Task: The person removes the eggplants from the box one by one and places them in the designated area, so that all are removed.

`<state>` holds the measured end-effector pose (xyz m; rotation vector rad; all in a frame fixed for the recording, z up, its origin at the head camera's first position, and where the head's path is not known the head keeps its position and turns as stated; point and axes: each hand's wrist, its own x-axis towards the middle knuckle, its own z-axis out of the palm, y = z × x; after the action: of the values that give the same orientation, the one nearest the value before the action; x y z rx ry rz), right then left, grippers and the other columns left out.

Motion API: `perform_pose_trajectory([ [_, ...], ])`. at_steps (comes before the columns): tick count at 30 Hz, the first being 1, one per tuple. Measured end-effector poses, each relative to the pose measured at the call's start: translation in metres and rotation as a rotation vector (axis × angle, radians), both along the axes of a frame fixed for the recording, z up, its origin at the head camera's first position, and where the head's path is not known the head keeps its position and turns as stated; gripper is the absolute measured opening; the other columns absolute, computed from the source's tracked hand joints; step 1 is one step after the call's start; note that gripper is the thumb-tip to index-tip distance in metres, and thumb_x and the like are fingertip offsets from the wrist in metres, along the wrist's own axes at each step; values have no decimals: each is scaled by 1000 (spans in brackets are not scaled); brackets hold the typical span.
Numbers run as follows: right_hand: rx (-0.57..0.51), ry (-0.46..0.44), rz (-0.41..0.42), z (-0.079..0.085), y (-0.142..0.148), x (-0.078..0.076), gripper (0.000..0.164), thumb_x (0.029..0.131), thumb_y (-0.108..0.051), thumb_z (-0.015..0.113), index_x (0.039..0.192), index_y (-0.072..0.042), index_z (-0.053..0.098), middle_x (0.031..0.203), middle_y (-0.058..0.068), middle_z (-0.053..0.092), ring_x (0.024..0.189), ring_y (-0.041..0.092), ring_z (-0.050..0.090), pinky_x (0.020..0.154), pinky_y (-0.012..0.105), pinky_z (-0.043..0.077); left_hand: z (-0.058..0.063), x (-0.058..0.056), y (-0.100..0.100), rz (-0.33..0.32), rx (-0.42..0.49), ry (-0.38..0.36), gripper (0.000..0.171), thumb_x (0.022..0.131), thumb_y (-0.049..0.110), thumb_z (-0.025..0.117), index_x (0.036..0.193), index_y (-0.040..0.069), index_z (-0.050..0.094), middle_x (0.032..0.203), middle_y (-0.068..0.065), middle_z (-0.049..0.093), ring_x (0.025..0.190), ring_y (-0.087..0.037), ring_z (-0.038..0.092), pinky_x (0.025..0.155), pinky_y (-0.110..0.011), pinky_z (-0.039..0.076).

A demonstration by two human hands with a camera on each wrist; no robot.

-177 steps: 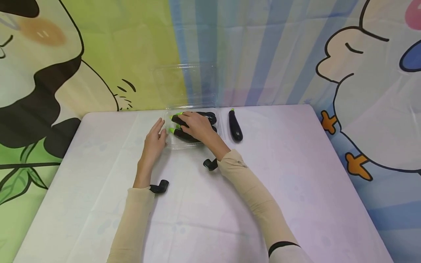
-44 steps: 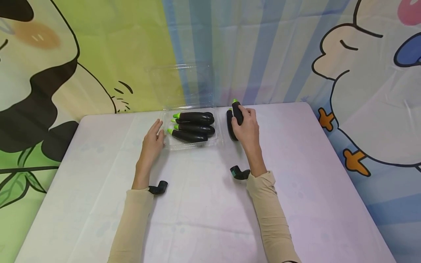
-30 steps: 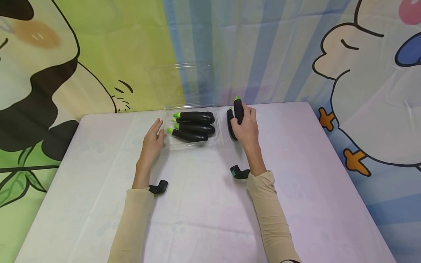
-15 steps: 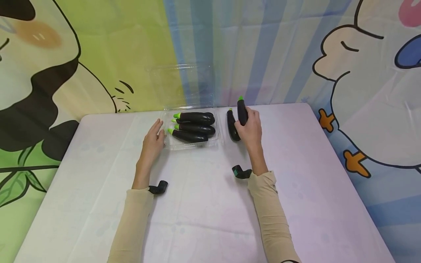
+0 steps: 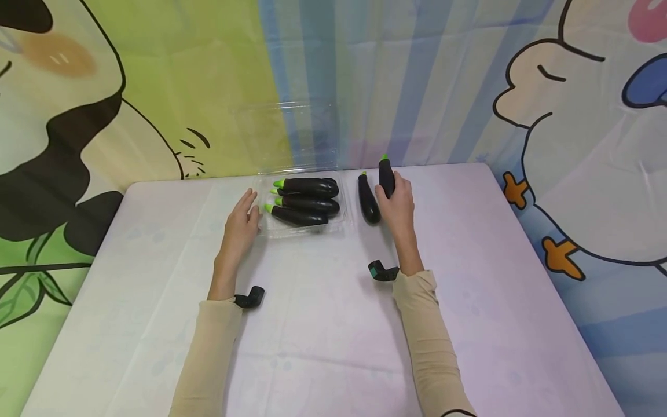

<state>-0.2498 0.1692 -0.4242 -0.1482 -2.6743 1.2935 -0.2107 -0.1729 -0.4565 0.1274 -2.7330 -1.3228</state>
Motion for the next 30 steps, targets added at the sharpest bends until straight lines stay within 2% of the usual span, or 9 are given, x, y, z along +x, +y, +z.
perform_pose_trajectory([
  [11, 46, -47, 11, -16, 7, -6, 63, 98, -26, 45, 152, 0, 25, 145, 30, 38, 121, 44, 47, 101, 58, 39, -1, 1, -2, 1, 1, -15, 48, 104, 22, 37, 150, 9, 36, 162, -2, 25, 147, -25, 30, 113, -44, 40],
  [20, 81, -61, 23, -20, 12, -7, 62, 98, -23, 51, 151, -1, 28, 149, 25, 37, 132, 42, 43, 107, 57, 37, 2, 1, -1, -6, -5, -1, 48, 104, 21, 38, 150, 9, 36, 161, -2, 25, 147, -26, 30, 113, -44, 39],
  [25, 91, -97, 25, -22, 16, -7, 63, 98, -24, 51, 152, -3, 27, 150, 24, 39, 134, 43, 42, 108, 57, 37, 3, -1, -1, -3, 2, -11, 48, 104, 21, 39, 150, 10, 35, 162, 0, 25, 148, -25, 29, 114, -44, 38],
  [30, 100, -123, 46, -25, 18, -7, 63, 99, -25, 51, 153, -3, 25, 154, 23, 34, 138, 44, 38, 111, 57, 34, 2, 0, 0, -2, 13, -12, 48, 104, 21, 38, 151, 11, 35, 162, 0, 25, 148, -23, 28, 113, -42, 40],
])
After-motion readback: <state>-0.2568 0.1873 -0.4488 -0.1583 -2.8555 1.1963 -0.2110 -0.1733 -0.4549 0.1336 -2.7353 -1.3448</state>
